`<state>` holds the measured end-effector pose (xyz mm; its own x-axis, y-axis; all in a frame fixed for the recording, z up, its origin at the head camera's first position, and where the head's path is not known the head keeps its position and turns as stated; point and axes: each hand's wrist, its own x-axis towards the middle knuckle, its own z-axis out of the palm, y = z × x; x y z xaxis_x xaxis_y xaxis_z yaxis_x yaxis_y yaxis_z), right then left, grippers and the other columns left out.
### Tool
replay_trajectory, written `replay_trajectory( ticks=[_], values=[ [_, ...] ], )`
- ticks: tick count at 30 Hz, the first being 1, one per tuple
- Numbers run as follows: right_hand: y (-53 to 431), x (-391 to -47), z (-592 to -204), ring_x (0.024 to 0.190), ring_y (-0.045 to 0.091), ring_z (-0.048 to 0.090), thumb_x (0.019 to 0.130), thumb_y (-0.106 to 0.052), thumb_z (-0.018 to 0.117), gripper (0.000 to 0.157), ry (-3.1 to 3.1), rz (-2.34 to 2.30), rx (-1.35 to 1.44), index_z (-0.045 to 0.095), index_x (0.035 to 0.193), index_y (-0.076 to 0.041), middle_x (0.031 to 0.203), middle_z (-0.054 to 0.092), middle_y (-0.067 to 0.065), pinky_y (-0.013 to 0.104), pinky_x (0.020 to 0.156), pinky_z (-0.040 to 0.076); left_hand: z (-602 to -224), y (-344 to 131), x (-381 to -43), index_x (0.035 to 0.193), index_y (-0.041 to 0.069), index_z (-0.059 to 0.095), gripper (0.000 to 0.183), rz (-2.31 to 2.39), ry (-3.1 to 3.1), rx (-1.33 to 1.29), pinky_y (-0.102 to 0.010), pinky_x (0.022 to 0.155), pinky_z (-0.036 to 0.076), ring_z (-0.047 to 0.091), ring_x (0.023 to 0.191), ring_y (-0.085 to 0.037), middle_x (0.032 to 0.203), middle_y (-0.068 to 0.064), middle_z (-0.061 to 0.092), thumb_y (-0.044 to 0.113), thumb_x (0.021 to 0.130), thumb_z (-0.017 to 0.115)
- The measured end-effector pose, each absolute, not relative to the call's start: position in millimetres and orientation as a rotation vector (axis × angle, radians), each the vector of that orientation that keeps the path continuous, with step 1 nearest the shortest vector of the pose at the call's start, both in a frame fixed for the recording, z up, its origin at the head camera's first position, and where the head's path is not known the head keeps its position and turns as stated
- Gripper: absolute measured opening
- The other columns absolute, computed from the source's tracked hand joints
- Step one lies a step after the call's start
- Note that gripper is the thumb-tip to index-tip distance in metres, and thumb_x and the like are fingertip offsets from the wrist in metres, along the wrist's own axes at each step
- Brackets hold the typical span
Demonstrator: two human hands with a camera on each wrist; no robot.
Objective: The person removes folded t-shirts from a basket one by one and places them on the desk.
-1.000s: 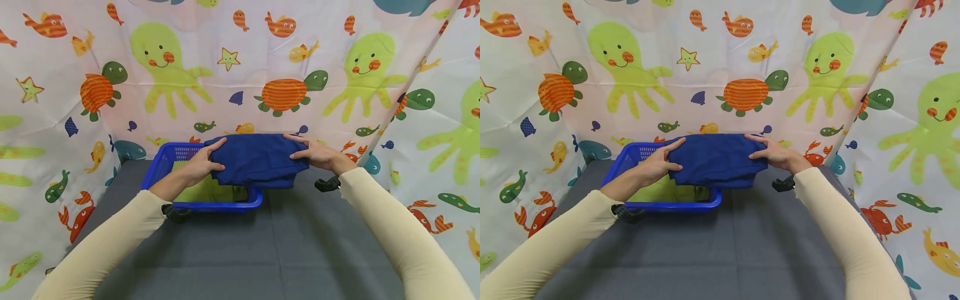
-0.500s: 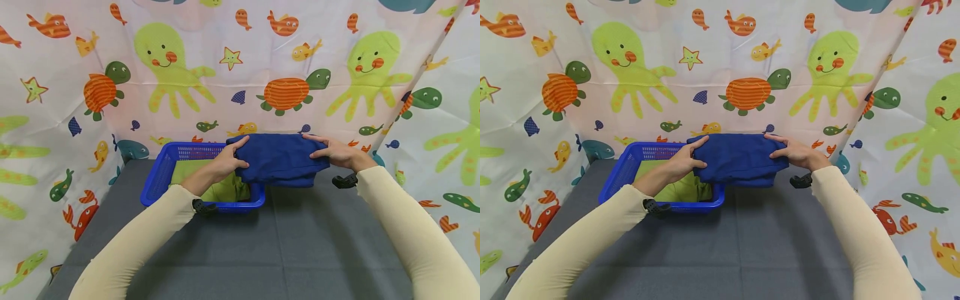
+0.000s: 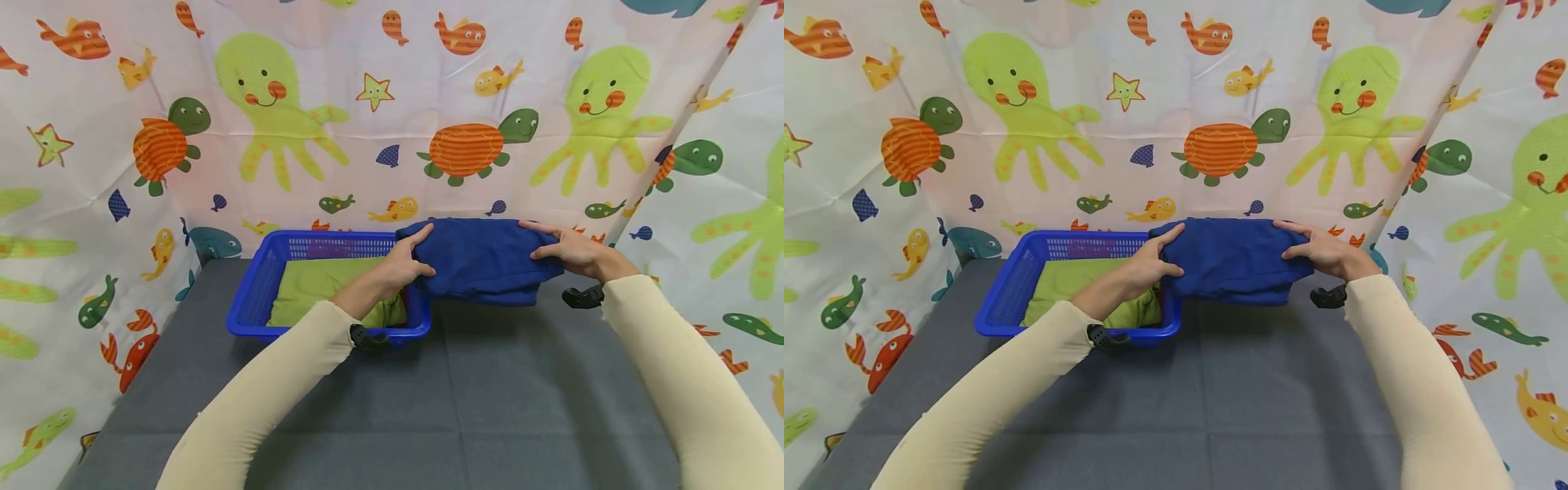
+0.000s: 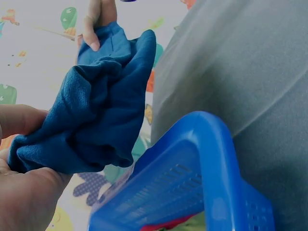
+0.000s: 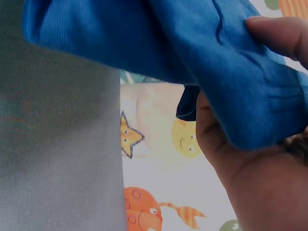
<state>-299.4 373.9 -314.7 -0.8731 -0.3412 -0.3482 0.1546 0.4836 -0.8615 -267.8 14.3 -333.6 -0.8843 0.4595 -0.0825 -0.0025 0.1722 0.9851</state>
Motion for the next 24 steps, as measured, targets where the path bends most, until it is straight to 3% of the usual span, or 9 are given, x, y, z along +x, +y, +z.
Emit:
replay_trajectory(
  ticks=[12, 18, 24],
  values=[
    [393, -303, -323, 0.151, 0.047, 0.019, 0.099, -0.012, 0.062, 0.085, 2.303, -1.308, -0.123, 0.008, 0.164, -0.024, 0.168, 0.002, 0.027, 0.063, 0.119, 0.029, -347, 49, -272, 0.162, 0.029, 0.023, 0.096, 1.801, 2.095, 0.370, -0.049, 0.123, 0.031, 0.015, 0.158, -0.027, 0.172, -0.005, 0.013, -0.015, 0.087, 0.061],
    [400, -305, -327, 0.149, 0.047, 0.023, 0.098, -0.014, 0.064, 0.086, 2.333, -1.268, -0.076, 0.008, 0.163, -0.026, 0.168, 0.005, 0.029, 0.058, 0.116, 0.038, -355, 66, -275, 0.162, 0.027, 0.024, 0.095, 1.828, 2.106, 0.335, -0.049, 0.123, 0.032, 0.022, 0.156, -0.029, 0.170, -0.008, 0.018, -0.016, 0.086, 0.061],
    [412, -305, -336, 0.148, 0.052, 0.019, 0.099, -0.015, 0.061, 0.085, 2.348, -1.244, -0.028, 0.005, 0.163, -0.025, 0.165, 0.001, 0.034, 0.066, 0.118, 0.030, -362, 83, -274, 0.162, 0.023, 0.024, 0.094, 1.822, 2.109, 0.314, -0.050, 0.123, 0.032, 0.027, 0.154, -0.032, 0.169, -0.011, 0.023, -0.014, 0.085, 0.062]
  ],
)
